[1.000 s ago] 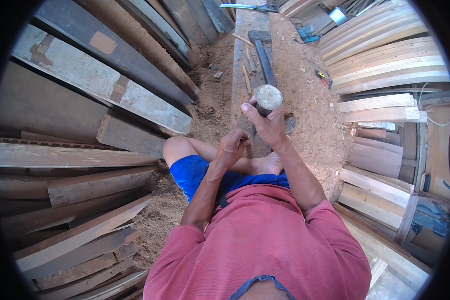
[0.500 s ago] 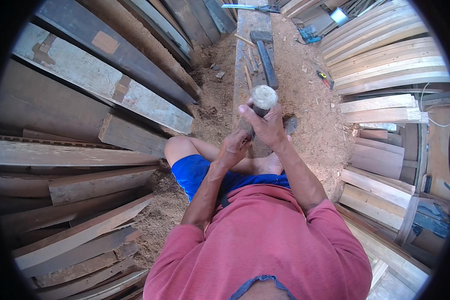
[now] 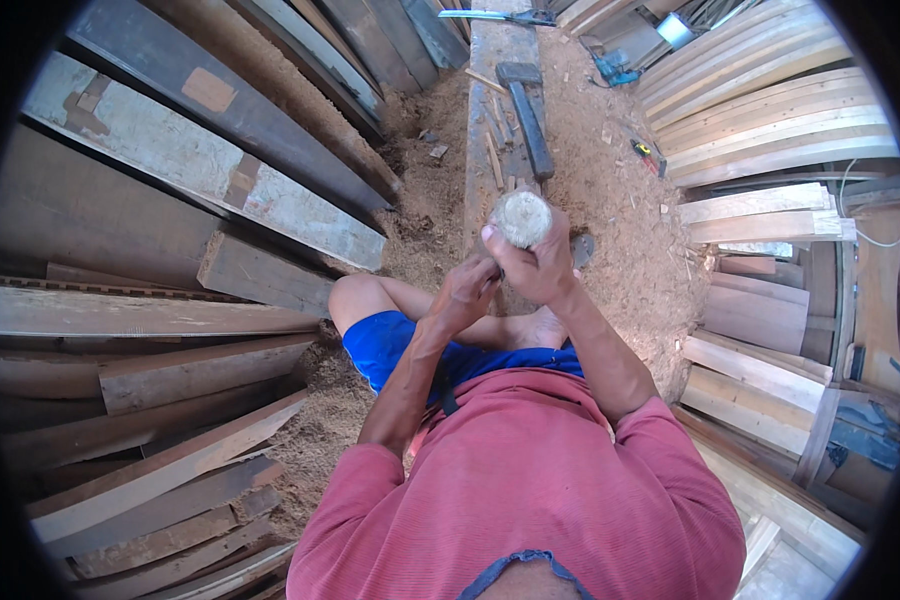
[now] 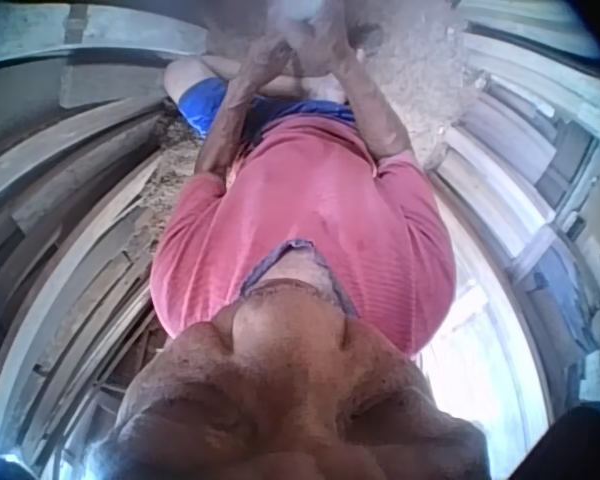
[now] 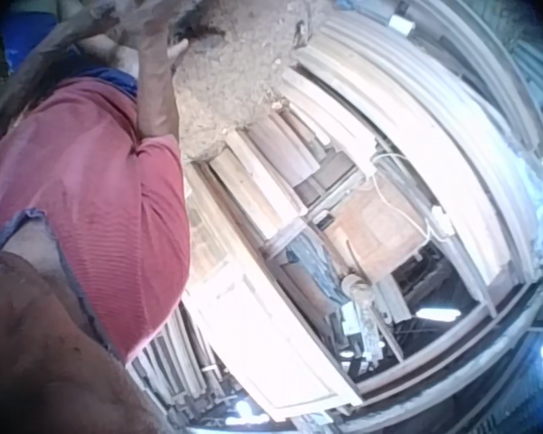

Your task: The person uses a chisel to shave and shape a small wooden piece by hand, turning the wood over and working on different sides.

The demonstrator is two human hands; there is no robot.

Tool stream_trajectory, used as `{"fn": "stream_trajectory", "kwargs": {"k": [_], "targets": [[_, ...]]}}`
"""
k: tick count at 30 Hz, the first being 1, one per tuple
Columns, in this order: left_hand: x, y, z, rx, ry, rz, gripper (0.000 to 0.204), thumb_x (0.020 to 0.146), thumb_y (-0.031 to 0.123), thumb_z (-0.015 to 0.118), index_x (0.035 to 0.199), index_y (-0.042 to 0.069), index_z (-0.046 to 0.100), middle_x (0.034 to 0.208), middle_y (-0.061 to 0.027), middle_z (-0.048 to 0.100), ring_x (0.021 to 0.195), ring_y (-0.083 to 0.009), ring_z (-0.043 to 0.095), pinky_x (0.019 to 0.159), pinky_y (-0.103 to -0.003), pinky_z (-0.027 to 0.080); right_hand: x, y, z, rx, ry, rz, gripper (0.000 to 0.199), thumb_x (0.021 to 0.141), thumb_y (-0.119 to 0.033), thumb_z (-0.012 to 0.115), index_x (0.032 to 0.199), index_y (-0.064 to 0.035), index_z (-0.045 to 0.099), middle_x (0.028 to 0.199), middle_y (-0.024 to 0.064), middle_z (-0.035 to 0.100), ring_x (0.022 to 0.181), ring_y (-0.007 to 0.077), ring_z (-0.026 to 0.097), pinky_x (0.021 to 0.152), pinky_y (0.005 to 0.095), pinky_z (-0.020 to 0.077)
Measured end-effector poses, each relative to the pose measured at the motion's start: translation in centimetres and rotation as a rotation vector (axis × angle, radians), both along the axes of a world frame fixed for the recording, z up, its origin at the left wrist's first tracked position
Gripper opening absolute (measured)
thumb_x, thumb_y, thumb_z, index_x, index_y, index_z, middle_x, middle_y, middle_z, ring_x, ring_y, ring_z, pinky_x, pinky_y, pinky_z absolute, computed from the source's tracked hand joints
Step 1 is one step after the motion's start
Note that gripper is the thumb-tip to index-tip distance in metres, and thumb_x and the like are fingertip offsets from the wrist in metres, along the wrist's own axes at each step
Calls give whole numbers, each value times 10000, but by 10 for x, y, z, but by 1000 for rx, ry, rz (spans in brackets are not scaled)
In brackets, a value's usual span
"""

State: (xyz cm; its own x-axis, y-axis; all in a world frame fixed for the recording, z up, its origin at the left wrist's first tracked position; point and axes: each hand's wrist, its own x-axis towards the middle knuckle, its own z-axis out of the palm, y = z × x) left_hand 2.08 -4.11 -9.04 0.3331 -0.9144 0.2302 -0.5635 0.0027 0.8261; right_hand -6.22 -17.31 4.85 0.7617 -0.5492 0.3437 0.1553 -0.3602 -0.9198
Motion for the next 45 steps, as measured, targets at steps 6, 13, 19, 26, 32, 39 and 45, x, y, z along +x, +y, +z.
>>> {"fn": "stream_trajectory", "kwargs": {"k": [6, 13, 19, 26, 32, 39, 45], "targets": [[1, -6, -2, 2, 72, -64, 315, 787, -22, 614, 1096, 38, 603, 1058, -218, 609, 980, -416, 599, 822, -446, 507, 6, 3, -6, -87, -117, 79, 100, 798, -46, 678, 842, -38, 588, 731, 46, 576, 617, 128, 555, 588, 284, 451], [3, -10, 12, -38, 42, -66, 382, 773, -44, 565, 1142, 45, 609, 1192, -232, 591, 1033, -423, 593, 892, -444, 504, -5, -2, -25, -142, -155, 75, 202, 763, -61, 700, 947, -30, 623, 797, 83, 635, 714, 168, 635, 658, 288, 484], [0, -10, -2, 102, -60, -126, 322, 785, -22, 571, 1100, 31, 615, 1040, -219, 634, 977, -404, 608, 848, -469, 505, -6, -5, -15, -81, -57, 169, 182, 774, -62, 703, 907, -26, 584, 796, 70, 612, 729, 164, 611, 671, 289, 477], [13, -9, -3, 81, -17, -59, 268, 805, -8, 562, 1063, 50, 609, 939, -199, 599, 903, -401, 601, 797, -457, 496, 1, -4, 9, 156, -62, -66, 216, 801, -50, 725, 938, -37, 559, 784, 9, 584, 744, 65, 558, 678, 248, 464], [12, -2, -6, -30, -51, -23, 143, 824, 36, 592, 968, 33, 587, 885, -185, 579, 846, -392, 592, 748, -451, 488, -7, 0, -22, -3, -25, 49, 263, 765, -48, 732, 972, -32, 571, 787, 23, 595, 746, 78, 562, 670, 262, 469], [18, -2, 5, 65, -11, -39, 69, 818, 35, 594, 881, 18, 570, 850, -175, 572, 825, -397, 583, 707, -444, 476, 6, -15, 7, 93, -58, -38, 227, 812, -80, 740, 883, -54, 525, 735, -34, 565, 690, 32, 501, 619, 218, 415], [21, 0, 2, 9, -41, -35, 72, 801, 19, 589, 869, 16, 567, 840, -179, 567, 807, -395, 583, 702, -452, 475, 14, -4, 6, 43, -66, -47, 264, 778, -116, 788, 867, -44, 550, 728, 4, 526, 678, 75, 487, 611, 256, 422]]}}
